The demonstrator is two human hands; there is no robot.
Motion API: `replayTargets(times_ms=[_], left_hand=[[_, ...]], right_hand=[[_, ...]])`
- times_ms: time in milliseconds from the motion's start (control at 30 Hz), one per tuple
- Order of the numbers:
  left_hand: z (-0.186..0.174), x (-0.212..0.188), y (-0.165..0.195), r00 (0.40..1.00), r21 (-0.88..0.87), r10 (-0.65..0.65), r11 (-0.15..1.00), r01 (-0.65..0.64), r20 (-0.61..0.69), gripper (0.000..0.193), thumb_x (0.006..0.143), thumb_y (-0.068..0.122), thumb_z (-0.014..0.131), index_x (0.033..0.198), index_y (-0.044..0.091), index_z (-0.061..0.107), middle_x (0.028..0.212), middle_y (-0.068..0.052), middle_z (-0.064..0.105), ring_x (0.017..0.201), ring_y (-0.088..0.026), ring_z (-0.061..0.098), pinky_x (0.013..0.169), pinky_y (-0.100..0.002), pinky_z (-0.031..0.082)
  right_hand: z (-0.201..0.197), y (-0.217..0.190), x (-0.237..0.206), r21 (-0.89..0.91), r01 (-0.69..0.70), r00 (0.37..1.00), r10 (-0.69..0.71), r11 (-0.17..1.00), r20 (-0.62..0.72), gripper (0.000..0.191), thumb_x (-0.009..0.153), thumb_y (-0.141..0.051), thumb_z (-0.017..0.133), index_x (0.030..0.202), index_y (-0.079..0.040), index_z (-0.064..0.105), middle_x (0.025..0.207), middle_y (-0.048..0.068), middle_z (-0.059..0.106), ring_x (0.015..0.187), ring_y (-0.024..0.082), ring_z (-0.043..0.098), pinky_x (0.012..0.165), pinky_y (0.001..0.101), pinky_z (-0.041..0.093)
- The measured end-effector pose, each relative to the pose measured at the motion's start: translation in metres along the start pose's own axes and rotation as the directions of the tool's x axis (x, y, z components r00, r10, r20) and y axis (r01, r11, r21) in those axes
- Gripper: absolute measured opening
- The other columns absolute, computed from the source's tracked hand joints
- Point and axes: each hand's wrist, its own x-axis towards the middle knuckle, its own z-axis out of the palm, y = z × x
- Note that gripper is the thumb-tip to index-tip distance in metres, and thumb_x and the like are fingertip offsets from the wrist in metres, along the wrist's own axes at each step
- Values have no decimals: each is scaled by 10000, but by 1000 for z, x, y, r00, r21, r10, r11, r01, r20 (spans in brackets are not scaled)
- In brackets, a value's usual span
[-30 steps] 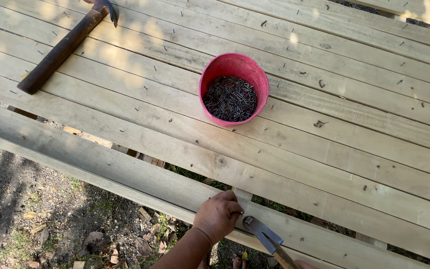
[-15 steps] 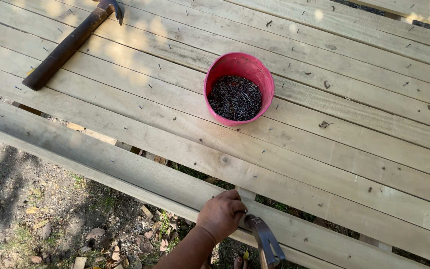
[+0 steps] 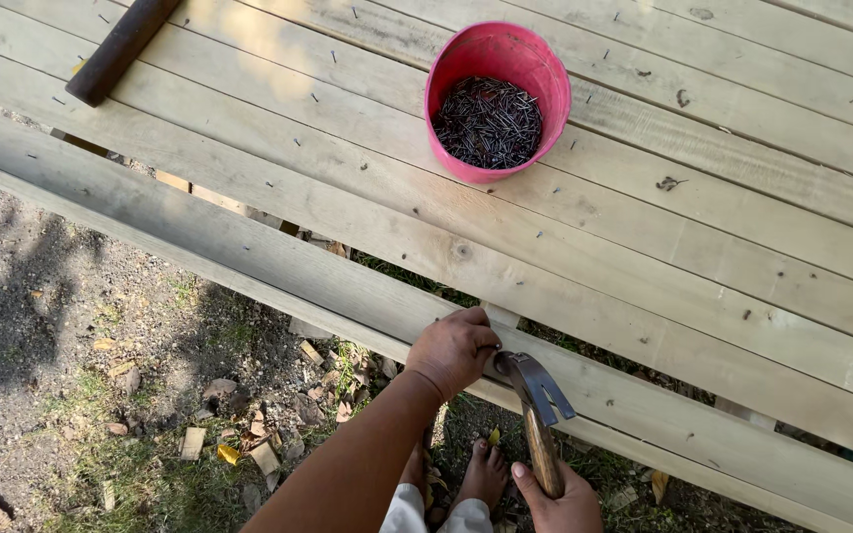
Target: The person repeatedly picks nails from a pink bucket and hammers them into a wooden pallet using a claw hammer. The task continues across multiple planks with the hammer and bucket remaining in view.
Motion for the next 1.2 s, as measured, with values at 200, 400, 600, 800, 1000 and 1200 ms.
replayTargets(times_ms=[200,400,600,800,1000,1200], left_hand=[[-3,-1,3,1000,29,4,1000,-4,20,93,852,200,739,924,166,786,983,-3,656,984,-225,677,848,-390,571],[-6,-2,6,999,32,16,999,-16,28,99,867,199,719,933,167,786,990,-2,651,1008,-221,667,856,-388,574],[-10,0,11,999,72,2,997,-4,34,104,890,210,696,914,168,788,992,1,652,1010,-220,666,870,-391,569],[-12,0,13,1000,56,-11,998,10,11,109,890,207,694,902,169,796,998,4,656,1012,-223,665,873,-391,564],[-17,0,17,998,41,-39,998,38,43,117,890,210,690,907,166,797,1007,11,653,1036,-211,657,889,-383,558],[-19,6,16,989,59,-72,996,65,126,123,909,198,692,982,139,771,1071,-28,635,1063,-240,650,936,-390,553]], right_hand=[[3,8,0,-7,-84,996,84,996,-16,515,844,-499,790,1106,-57,827,540,69,491,487,177,491,567,387,445],[1,9,-4,62,-19,1000,20,998,-3,503,853,-470,782,1130,-50,767,538,51,466,485,160,476,542,388,432],[6,-3,-10,30,-11,999,12,1000,-45,514,876,-465,766,1193,-62,732,542,53,434,494,159,426,531,385,405],[-2,-8,-9,-2,-48,999,48,999,-15,508,873,-467,768,1170,-55,760,550,50,467,505,151,470,544,375,452],[-8,-8,-9,-77,-52,999,53,996,7,474,884,-465,762,1124,-56,753,552,55,530,511,148,523,553,377,479],[-16,-8,0,-48,-88,996,89,995,14,470,899,-490,753,1083,-57,762,565,58,385,496,177,368,524,406,359]])
